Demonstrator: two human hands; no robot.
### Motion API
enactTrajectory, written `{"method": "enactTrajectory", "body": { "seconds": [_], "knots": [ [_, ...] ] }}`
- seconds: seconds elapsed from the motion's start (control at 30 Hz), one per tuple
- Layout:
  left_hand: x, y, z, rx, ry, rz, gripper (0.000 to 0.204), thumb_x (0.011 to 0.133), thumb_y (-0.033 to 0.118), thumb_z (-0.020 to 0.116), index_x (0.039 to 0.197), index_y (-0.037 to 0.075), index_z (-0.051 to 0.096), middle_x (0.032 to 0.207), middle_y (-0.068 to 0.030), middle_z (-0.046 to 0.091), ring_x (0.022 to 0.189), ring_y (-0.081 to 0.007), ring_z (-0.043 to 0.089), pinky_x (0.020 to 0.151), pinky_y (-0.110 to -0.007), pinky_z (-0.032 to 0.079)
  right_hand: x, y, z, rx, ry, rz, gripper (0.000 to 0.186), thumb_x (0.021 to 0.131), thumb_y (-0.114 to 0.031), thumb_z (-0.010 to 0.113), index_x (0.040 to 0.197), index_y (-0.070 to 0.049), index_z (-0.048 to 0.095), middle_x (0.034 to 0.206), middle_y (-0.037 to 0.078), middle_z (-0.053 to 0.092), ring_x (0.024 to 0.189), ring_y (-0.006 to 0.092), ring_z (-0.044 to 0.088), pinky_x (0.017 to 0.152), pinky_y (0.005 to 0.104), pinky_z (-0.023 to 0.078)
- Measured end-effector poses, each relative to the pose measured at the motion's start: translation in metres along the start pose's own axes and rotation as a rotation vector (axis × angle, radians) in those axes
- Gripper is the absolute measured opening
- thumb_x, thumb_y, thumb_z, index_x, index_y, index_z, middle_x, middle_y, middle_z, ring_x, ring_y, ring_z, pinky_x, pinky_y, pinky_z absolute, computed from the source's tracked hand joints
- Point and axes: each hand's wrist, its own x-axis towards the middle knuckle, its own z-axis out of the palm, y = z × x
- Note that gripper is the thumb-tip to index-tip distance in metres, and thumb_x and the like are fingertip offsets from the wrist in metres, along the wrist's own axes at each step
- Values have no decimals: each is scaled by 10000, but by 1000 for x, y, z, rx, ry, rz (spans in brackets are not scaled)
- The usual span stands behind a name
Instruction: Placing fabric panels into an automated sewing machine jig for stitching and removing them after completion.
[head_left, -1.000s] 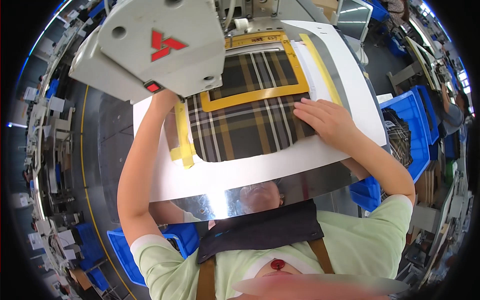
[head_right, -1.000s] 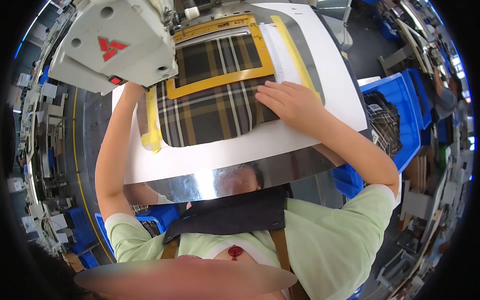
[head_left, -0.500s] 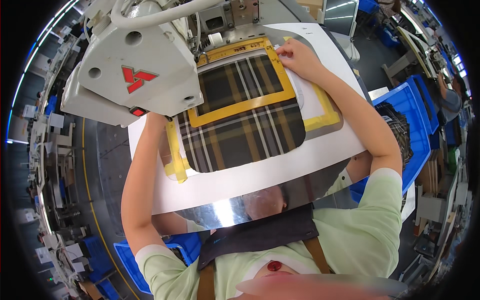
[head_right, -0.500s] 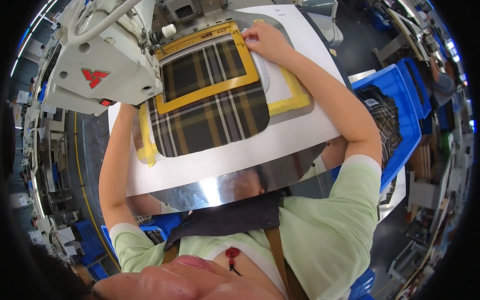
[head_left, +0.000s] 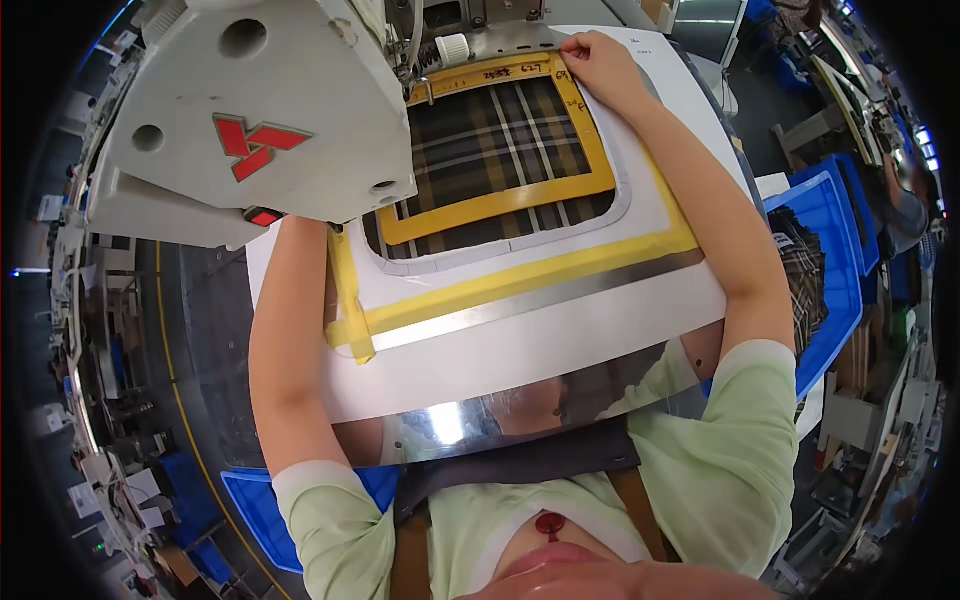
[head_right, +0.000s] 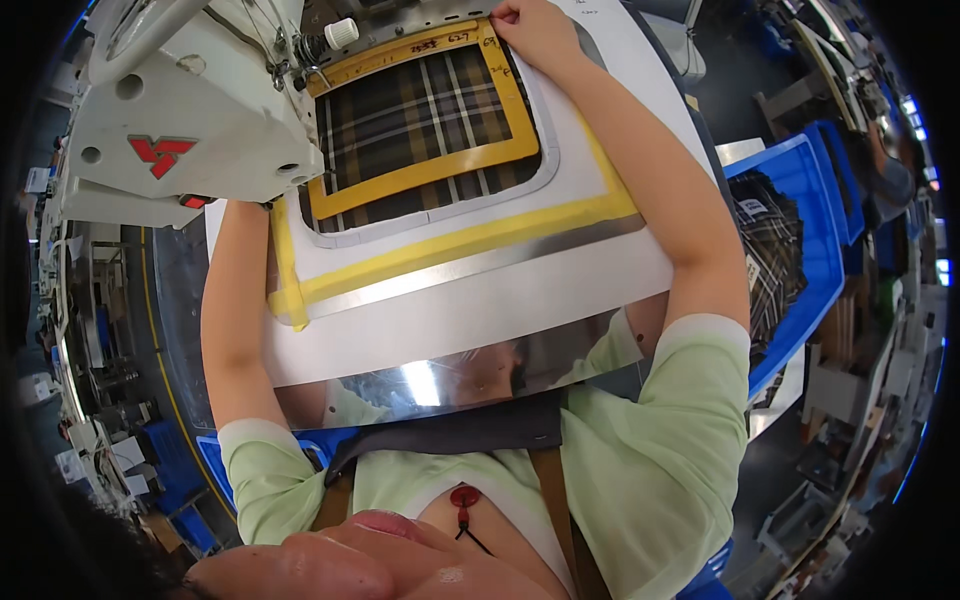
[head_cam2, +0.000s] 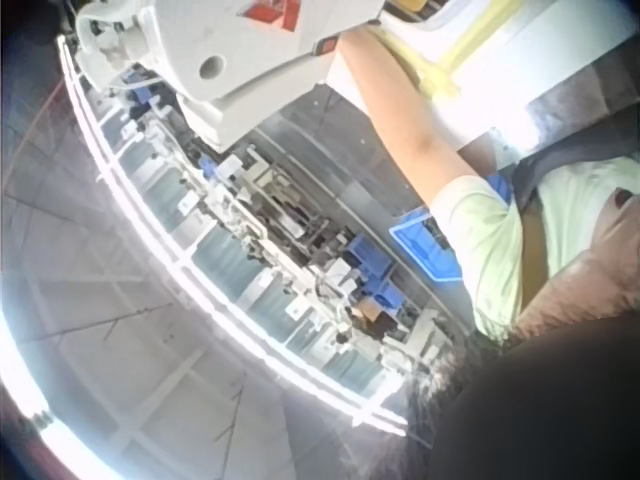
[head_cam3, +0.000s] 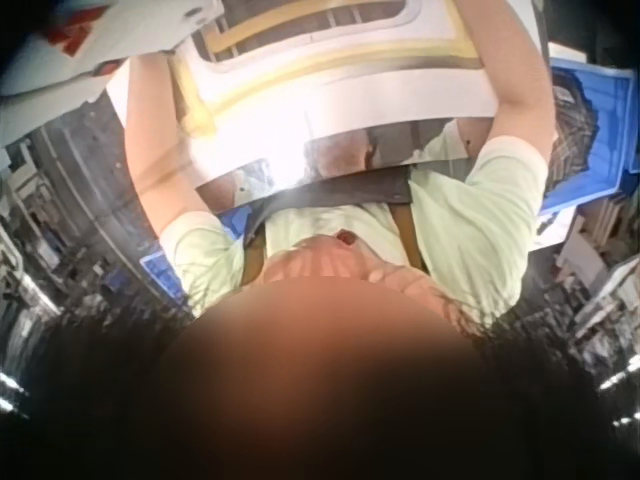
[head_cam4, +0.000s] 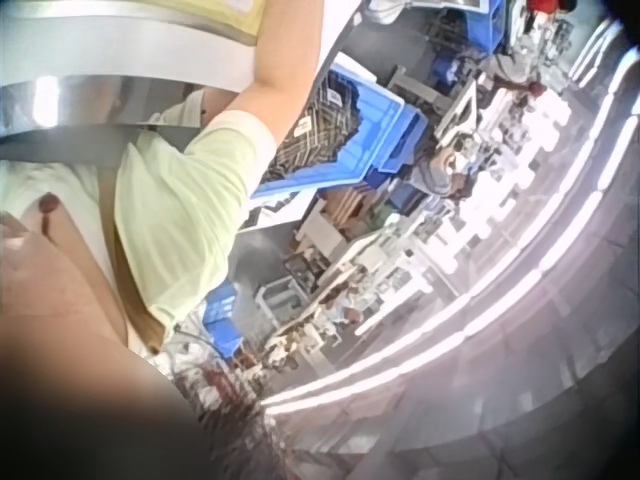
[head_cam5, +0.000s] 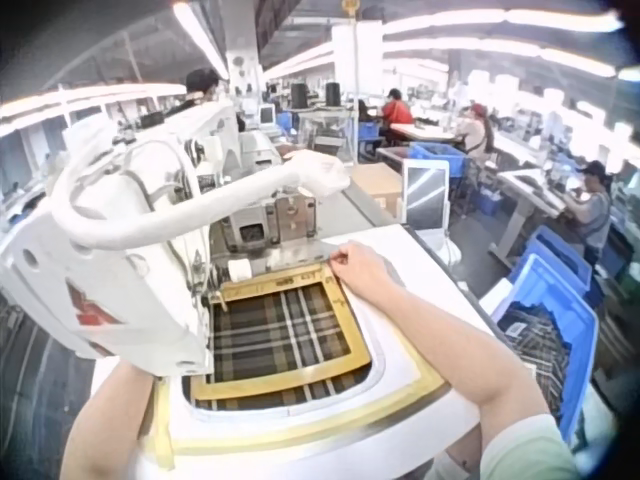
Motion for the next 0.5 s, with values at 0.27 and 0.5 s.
{"method": "enactTrajectory", "body": {
  "seconds": [0.27,0.5],
  "knots": [
    [-1,-5,3,76,20,53,297,812,82,604,1083,-39,586,1025,-174,637,919,-293,609,802,-347,473,-2,-5,-2,-53,29,-39,255,848,-267,621,1016,-84,675,906,55,667,827,178,631,763,294,491],
    [-28,-8,-3,136,80,129,290,814,72,592,1081,-39,586,1026,-181,635,920,-303,610,803,-349,472,-42,-24,-22,356,157,21,232,880,-208,607,1049,-52,645,943,62,648,849,167,607,784,279,476]
  ]
}}
